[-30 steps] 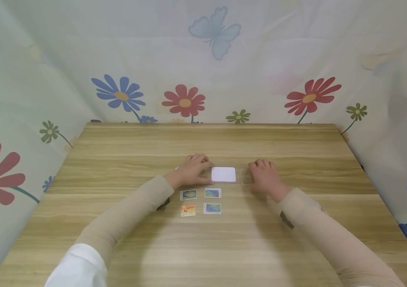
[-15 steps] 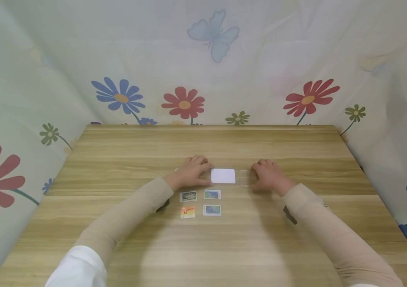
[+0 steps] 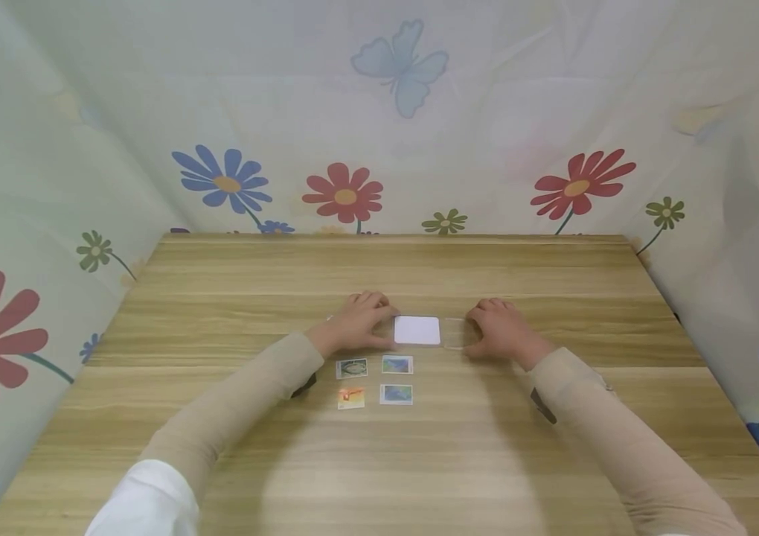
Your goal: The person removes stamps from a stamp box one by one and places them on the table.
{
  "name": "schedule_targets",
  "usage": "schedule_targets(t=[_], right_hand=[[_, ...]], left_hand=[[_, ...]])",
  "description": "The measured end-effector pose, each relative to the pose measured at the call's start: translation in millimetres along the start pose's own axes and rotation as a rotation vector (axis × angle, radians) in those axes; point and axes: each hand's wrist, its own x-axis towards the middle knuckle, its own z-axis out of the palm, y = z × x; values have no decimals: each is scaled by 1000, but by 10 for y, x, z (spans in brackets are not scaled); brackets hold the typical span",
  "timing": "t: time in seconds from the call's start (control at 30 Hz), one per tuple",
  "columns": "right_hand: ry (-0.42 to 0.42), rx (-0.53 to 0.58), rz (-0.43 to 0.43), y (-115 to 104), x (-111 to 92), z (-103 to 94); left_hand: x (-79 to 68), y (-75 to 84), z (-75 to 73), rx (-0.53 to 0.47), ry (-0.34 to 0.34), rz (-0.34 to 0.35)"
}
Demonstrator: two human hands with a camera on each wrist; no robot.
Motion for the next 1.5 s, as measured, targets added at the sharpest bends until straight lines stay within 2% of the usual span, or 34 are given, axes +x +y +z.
schedule_targets(t=[0.47,0.9,1.13,1.5], right_hand=[[69,-3,-19,16,-23,57],[115,-1,-53,-6,57,51],[128,-5,-91,-120,173,41],[120,33,-133,-300,329,69]], left_hand=[[-6,10,28,-11,-3,-9],[-3,-3,47,-2,5,-7],[-28,6,19,-11,36,16],[30,2,46,31,5,-19]])
